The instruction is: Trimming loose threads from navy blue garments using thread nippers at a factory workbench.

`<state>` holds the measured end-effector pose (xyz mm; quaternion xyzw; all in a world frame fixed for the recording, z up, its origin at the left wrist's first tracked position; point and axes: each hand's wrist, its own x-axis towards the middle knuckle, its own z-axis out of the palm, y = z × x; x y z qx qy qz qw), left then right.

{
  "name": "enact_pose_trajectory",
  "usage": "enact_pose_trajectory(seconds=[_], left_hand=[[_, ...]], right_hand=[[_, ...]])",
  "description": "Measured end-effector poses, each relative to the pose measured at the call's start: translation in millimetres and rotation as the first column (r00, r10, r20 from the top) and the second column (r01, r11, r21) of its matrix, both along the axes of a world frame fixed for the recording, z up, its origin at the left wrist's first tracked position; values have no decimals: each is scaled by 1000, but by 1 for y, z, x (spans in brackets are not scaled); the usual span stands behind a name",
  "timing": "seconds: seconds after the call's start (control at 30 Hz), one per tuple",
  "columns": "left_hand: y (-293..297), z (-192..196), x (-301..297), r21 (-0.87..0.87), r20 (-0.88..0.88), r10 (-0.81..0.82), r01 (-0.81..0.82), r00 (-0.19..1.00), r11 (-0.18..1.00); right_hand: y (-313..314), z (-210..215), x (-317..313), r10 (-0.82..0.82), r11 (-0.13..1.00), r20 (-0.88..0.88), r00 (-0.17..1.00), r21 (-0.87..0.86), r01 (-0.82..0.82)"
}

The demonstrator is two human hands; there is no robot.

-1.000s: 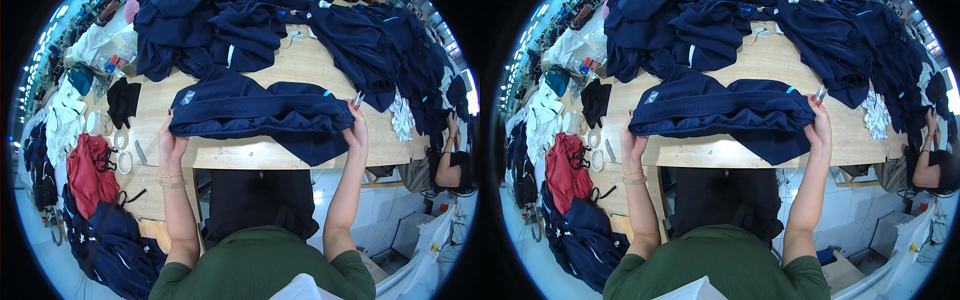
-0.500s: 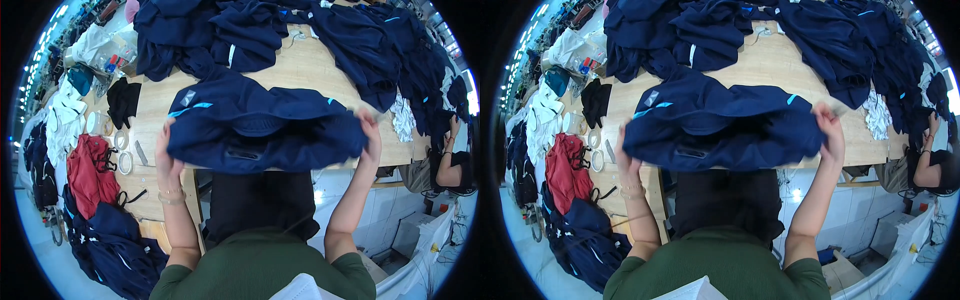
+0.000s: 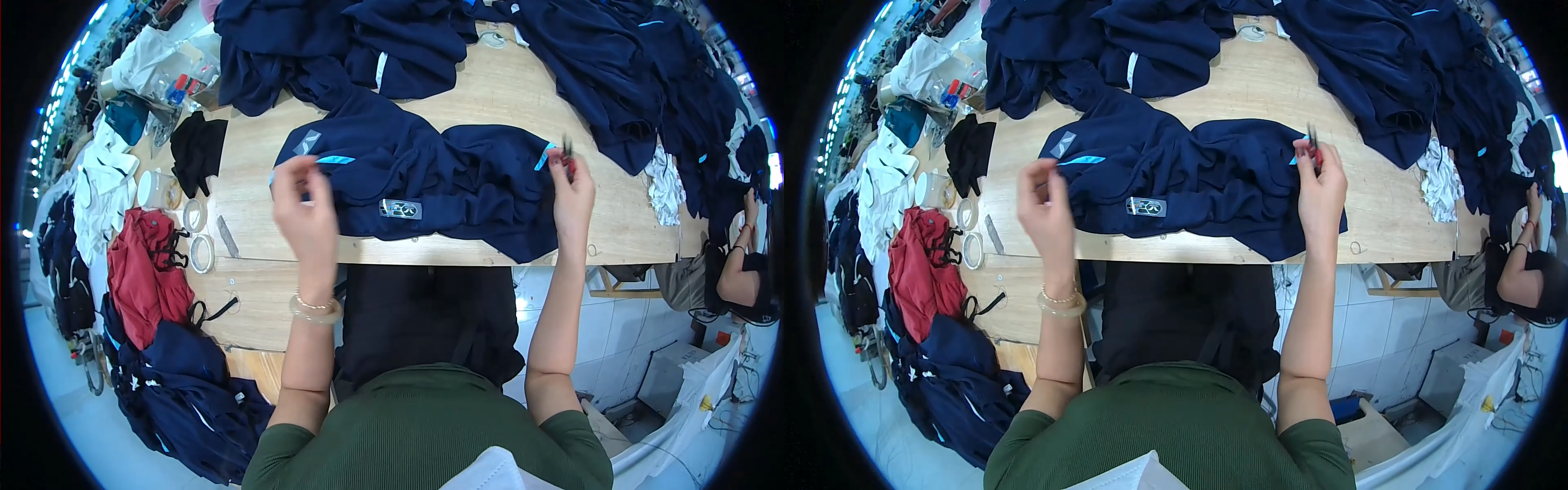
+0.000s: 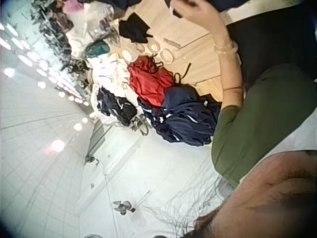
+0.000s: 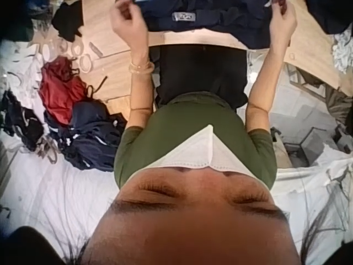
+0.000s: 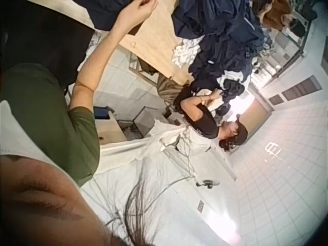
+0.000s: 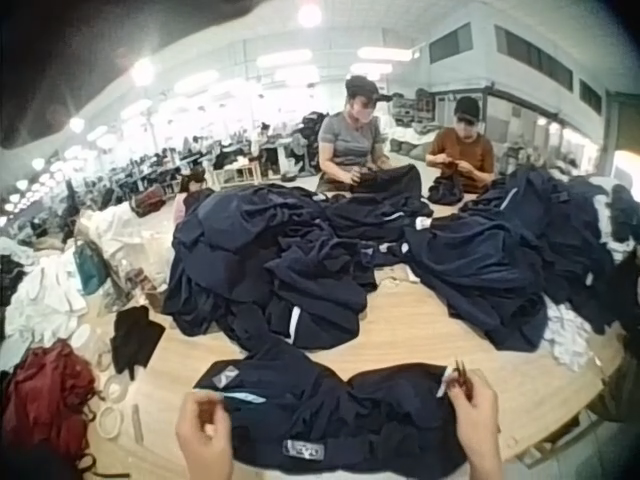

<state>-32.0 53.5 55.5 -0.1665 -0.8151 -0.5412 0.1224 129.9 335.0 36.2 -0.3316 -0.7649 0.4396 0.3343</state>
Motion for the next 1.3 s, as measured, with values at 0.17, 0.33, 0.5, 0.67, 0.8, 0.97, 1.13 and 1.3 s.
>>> enact_pose_trajectory(seconds=[0.17,0.33,0.5,0.67,0.8,0.97,1.13,1.3], left_hand=[[66,-11,7,-369,-288,-328,212,900,905],[64,-40,0,-504,-168,-422,290,891,814],[35,-66,33,-497,-160,-498,367,852,786],[29,-57,47,-512,-109,-483,368,869,777],[47,-47,58,-332,-173,-521,448,836,830],[68,-55,63,-309,-51,-452,416,890,855],[54,-69,60,-211,47,-464,463,885,861],[52,-68,64,-166,117,-456,470,882,867]], right_hand=[[-49,34,-46,340,940,-36,940,-10,-341],[-47,-7,-55,288,879,417,862,242,-410],[-70,-34,-16,367,895,186,911,197,-401],[-74,-41,-11,395,906,120,911,112,-408],[-74,-44,-10,385,911,85,919,124,-393],[-81,-42,-3,329,939,28,944,100,-330],[-83,-63,6,297,941,-29,955,178,-287],[-94,-35,8,325,946,-62,944,19,-324]])
